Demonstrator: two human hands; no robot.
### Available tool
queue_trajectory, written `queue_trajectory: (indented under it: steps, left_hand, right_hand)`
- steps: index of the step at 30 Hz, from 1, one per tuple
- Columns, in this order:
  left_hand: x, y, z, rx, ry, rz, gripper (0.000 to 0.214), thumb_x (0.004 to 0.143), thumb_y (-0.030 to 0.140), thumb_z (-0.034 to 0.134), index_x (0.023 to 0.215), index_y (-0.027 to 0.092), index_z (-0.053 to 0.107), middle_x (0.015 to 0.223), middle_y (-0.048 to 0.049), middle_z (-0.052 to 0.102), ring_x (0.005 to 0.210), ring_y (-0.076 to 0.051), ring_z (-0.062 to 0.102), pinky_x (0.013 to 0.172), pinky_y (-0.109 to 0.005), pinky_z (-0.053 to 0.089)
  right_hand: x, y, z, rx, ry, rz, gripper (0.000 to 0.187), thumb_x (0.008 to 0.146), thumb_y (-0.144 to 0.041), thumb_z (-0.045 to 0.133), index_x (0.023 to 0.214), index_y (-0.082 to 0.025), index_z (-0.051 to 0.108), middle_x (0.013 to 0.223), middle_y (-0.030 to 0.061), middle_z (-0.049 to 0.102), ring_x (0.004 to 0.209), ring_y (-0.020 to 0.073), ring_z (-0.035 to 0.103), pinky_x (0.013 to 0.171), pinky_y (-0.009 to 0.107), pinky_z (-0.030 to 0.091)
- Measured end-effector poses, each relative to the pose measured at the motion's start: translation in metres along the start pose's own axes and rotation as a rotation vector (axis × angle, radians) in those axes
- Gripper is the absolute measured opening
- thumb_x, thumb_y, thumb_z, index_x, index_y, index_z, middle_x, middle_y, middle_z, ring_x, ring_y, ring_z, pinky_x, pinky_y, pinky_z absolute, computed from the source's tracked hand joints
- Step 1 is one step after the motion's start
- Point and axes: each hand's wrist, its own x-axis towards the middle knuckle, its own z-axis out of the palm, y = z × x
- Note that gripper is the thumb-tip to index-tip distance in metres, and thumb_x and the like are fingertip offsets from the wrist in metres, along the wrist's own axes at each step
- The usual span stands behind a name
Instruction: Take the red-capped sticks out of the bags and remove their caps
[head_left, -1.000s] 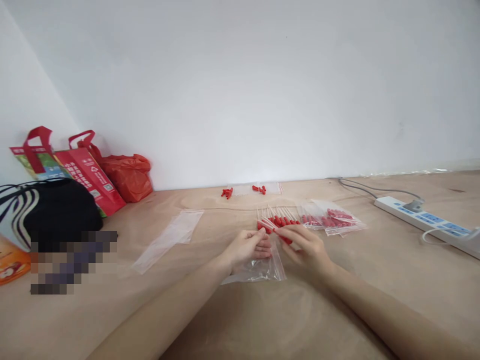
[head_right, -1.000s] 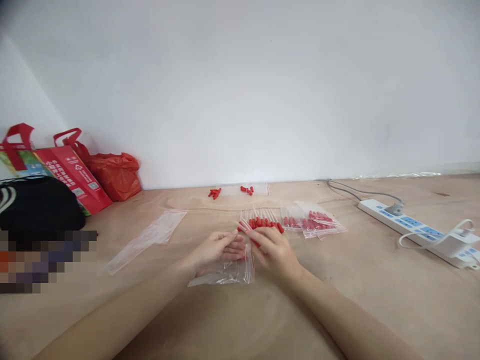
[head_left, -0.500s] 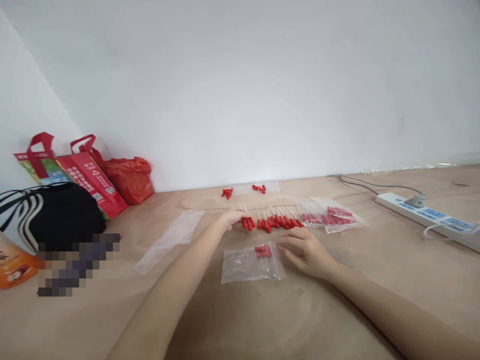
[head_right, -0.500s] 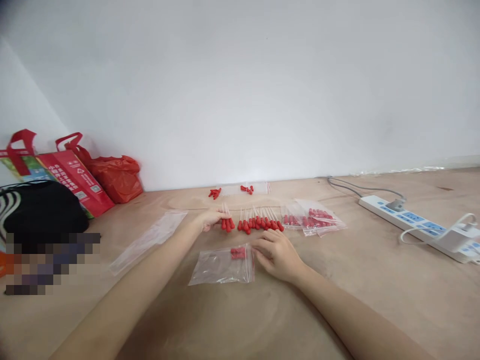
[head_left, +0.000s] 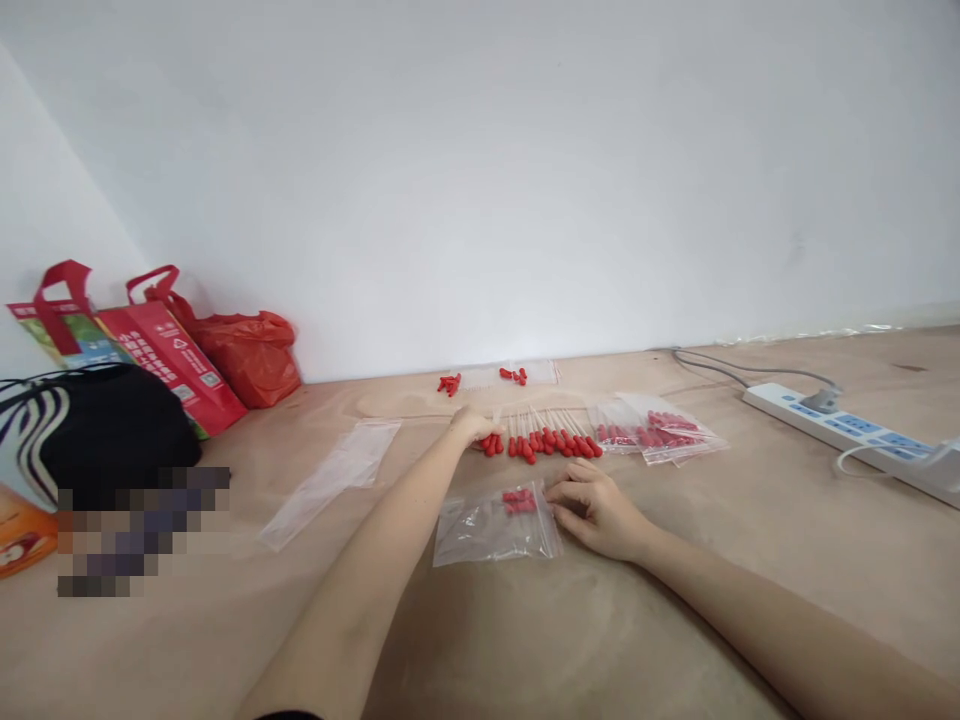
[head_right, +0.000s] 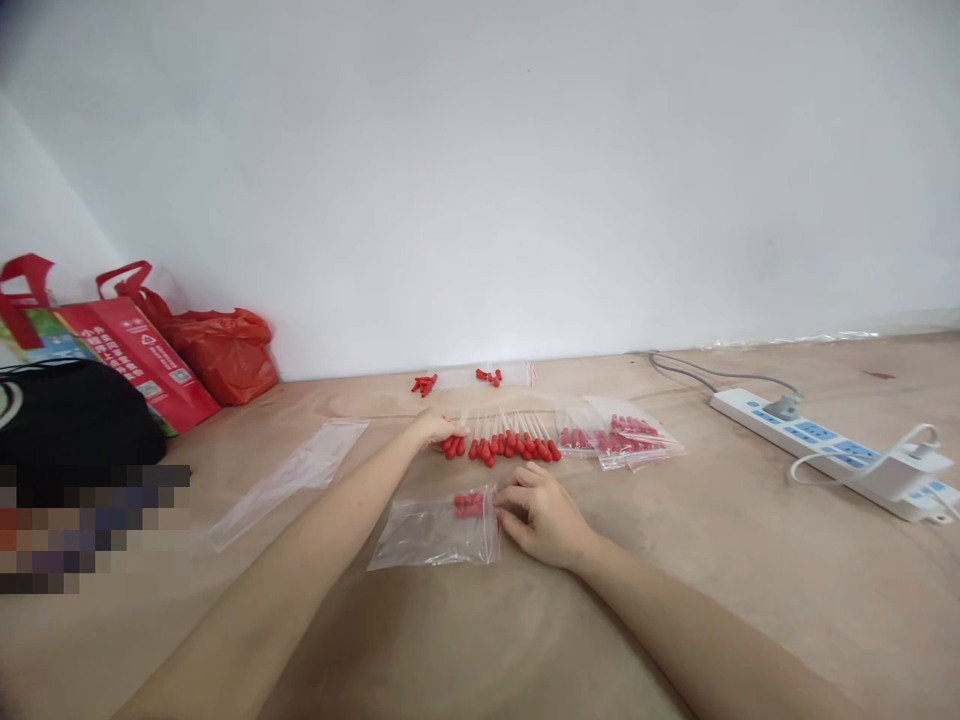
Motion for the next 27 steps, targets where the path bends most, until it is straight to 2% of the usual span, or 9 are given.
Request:
queue_trajectory:
  steps: [2,4,7,10,14,18,21,24,27]
  left_hand:
    - [-0.001,0.000,-0.003,0.076,0.060,-0.043,0.021,0.067,0.034,0.066,0.065,0.013,0.063,0.061,-0.0032,0.062,0.066,-0.017,0.060,0.058,-0.025,0.047]
    - [-0.003,0.001,-0.006,0.140,0.102,-0.079,0.027,0.061,0.037,0.069,0.048,0.015,0.058,0.041,-0.0010,0.053,0.055,-0.017,0.059,0.051,-0.023,0.045]
    - [-0.007,0.002,-0.009,0.200,0.140,-0.096,0.034,0.061,0.037,0.068,0.038,0.016,0.054,0.031,-0.0011,0.047,0.047,-0.017,0.057,0.048,-0.023,0.043]
    - [-0.011,0.001,-0.010,0.222,0.153,-0.093,0.035,0.063,0.035,0.065,0.037,0.015,0.054,0.034,-0.0033,0.051,0.043,-0.017,0.056,0.046,-0.025,0.043]
    - [-0.014,-0.005,-0.012,0.210,0.158,-0.071,0.030,0.067,0.034,0.063,0.045,0.014,0.059,0.036,-0.0019,0.052,0.041,-0.015,0.055,0.045,-0.024,0.043]
    - [-0.030,-0.015,-0.016,0.198,0.192,0.011,0.025,0.069,0.034,0.061,0.053,0.015,0.063,0.035,0.0004,0.050,0.043,-0.015,0.056,0.049,-0.022,0.042]
    - [-0.059,-0.025,-0.017,0.201,0.244,0.147,0.027,0.073,0.037,0.055,0.060,0.016,0.066,0.050,-0.0023,0.059,0.062,-0.018,0.060,0.060,-0.024,0.044]
    - [-0.096,-0.039,-0.013,0.206,0.317,0.296,0.026,0.078,0.037,0.048,0.082,0.018,0.066,0.085,-0.0050,0.064,0.088,-0.020,0.058,0.078,-0.028,0.042]
    - [-0.130,-0.055,-0.006,0.178,0.242,0.536,0.029,0.080,0.038,0.047,0.097,0.019,0.061,0.105,-0.0064,0.058,0.099,-0.020,0.054,0.088,-0.032,0.040]
  right_hand:
    - [0.000,0.000,0.000,-0.005,-0.001,-0.010,0.014,0.074,-0.015,0.051,0.080,-0.021,0.062,0.077,0.0038,0.058,0.074,0.0155,0.050,0.068,0.031,0.041]
    - [0.000,0.000,-0.001,-0.007,-0.002,-0.017,0.015,0.074,-0.014,0.051,0.081,-0.021,0.062,0.078,0.0038,0.058,0.075,0.0155,0.050,0.069,0.030,0.041]
    - [0.000,0.000,-0.001,-0.013,-0.007,-0.017,0.015,0.075,-0.014,0.050,0.082,-0.021,0.062,0.078,0.0040,0.058,0.075,0.0156,0.050,0.068,0.030,0.041]
    - [0.000,0.000,-0.001,-0.015,-0.012,-0.020,0.015,0.075,-0.015,0.050,0.082,-0.020,0.062,0.078,0.0045,0.058,0.074,0.0158,0.050,0.069,0.031,0.041]
    - [0.000,0.000,-0.001,0.006,-0.017,-0.008,0.014,0.077,-0.017,0.051,0.082,-0.020,0.063,0.075,0.0040,0.059,0.073,0.0156,0.050,0.068,0.030,0.041]
    - [0.000,0.001,-0.001,0.013,-0.030,0.003,0.013,0.078,-0.022,0.051,0.082,-0.021,0.064,0.071,0.0027,0.059,0.070,0.0148,0.050,0.068,0.030,0.040]
    - [0.001,0.000,-0.001,0.009,-0.037,0.025,0.014,0.078,-0.024,0.052,0.083,-0.021,0.065,0.069,0.0024,0.058,0.068,0.0145,0.049,0.069,0.030,0.039]
    - [0.002,-0.002,-0.001,0.015,-0.056,0.075,0.015,0.076,-0.029,0.055,0.085,-0.023,0.066,0.070,0.0021,0.058,0.069,0.0149,0.049,0.068,0.030,0.038]
    - [0.005,-0.006,0.000,0.016,-0.085,0.127,0.019,0.074,-0.032,0.058,0.091,-0.026,0.065,0.069,0.0010,0.057,0.070,0.0153,0.050,0.069,0.029,0.037]
